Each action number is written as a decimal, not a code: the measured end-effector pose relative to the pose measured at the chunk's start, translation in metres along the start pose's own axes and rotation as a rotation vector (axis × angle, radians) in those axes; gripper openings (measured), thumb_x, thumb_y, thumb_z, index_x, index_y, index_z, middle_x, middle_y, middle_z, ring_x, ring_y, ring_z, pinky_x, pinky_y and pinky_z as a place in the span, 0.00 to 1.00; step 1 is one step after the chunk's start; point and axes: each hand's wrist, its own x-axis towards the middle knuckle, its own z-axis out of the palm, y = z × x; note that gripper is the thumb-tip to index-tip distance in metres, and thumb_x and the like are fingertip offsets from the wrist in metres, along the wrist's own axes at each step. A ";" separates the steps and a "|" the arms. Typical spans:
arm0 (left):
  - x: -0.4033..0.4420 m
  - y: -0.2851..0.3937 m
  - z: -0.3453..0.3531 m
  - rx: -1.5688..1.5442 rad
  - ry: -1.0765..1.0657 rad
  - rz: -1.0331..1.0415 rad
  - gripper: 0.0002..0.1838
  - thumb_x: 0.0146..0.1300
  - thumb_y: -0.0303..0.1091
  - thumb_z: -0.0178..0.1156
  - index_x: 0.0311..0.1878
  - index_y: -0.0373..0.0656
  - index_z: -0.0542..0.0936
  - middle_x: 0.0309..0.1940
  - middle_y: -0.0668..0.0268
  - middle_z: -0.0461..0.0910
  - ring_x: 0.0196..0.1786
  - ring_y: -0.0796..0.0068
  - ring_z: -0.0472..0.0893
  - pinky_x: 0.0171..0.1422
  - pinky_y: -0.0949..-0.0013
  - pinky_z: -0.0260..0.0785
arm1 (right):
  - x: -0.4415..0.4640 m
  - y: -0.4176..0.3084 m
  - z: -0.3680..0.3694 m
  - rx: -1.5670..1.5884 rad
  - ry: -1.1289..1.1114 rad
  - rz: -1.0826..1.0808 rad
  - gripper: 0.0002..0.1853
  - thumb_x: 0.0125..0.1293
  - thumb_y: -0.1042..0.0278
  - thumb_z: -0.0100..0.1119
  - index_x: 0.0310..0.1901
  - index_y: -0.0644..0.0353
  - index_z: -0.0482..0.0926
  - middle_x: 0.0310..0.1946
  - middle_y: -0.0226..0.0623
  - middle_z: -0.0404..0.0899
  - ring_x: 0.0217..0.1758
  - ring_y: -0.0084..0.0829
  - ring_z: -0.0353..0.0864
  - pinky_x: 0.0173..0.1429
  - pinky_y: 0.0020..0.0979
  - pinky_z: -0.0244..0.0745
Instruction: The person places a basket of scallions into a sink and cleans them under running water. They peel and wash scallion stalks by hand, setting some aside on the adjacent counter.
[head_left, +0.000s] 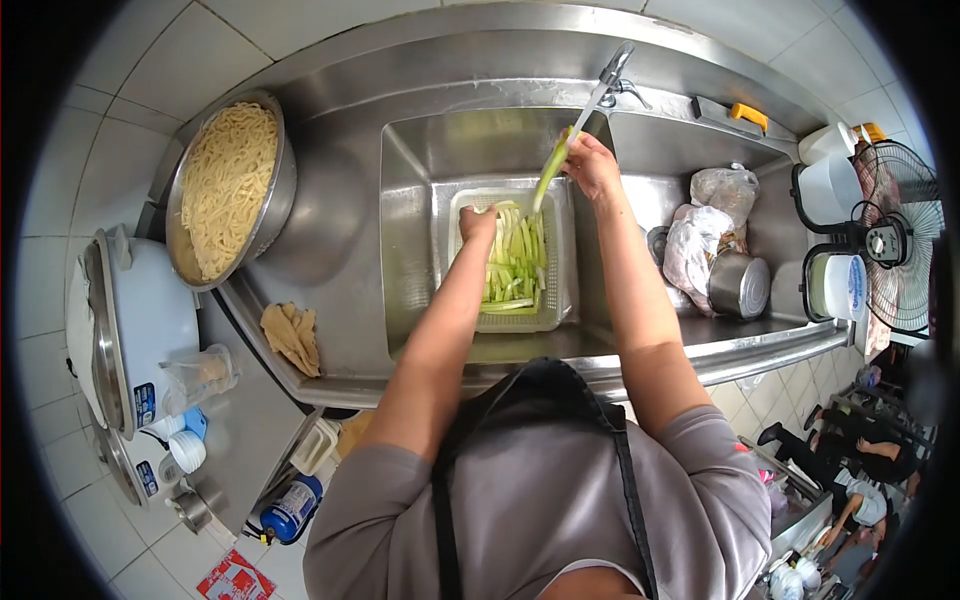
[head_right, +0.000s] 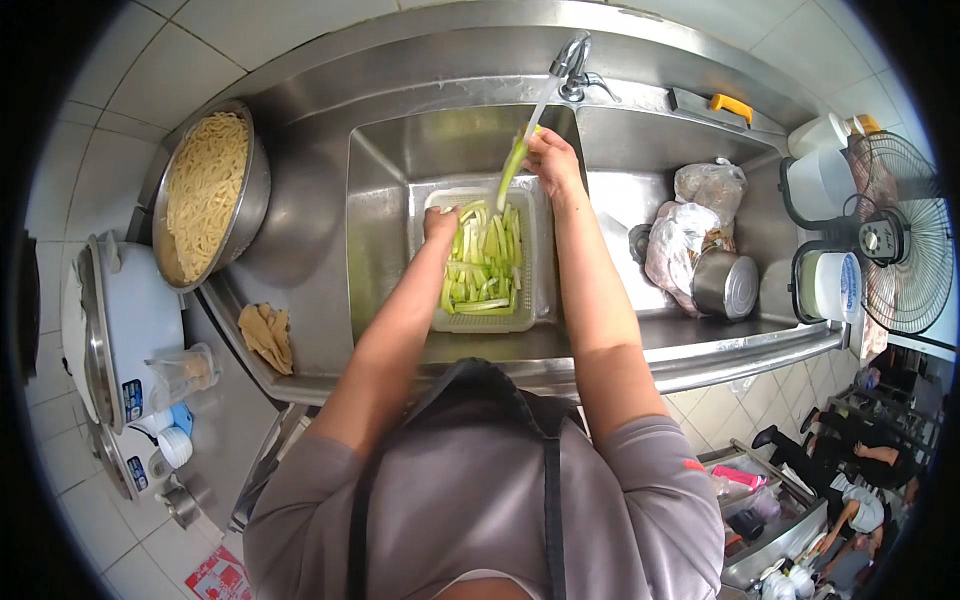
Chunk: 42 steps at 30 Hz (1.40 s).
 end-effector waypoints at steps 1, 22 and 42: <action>-0.013 0.019 0.002 0.117 0.033 0.045 0.18 0.57 0.42 0.52 0.42 0.35 0.72 0.42 0.49 0.73 0.41 0.64 0.75 0.45 0.68 0.67 | 0.000 -0.001 0.003 -0.044 -0.027 0.014 0.08 0.60 0.66 0.49 0.39 0.58 0.72 0.32 0.32 0.76 0.34 0.23 0.73 0.37 0.26 0.68; -0.051 0.099 -0.013 -0.348 -0.317 -0.345 0.18 0.61 0.41 0.45 0.33 0.34 0.76 0.24 0.64 0.74 0.26 0.74 0.71 0.31 0.71 0.63 | -0.032 0.069 0.046 -0.284 -0.034 -0.052 0.07 0.55 0.75 0.54 0.35 0.64 0.73 0.23 0.29 0.74 0.25 0.18 0.69 0.30 0.21 0.64; -0.046 0.083 -0.027 0.825 -0.376 0.094 0.25 0.53 0.43 0.52 0.53 0.40 0.67 0.46 0.51 0.71 0.52 0.58 0.70 0.55 0.62 0.60 | 0.004 -0.012 0.014 -0.575 0.054 0.006 0.14 0.50 0.68 0.61 0.35 0.67 0.72 0.27 0.37 0.75 0.27 0.28 0.76 0.30 0.28 0.76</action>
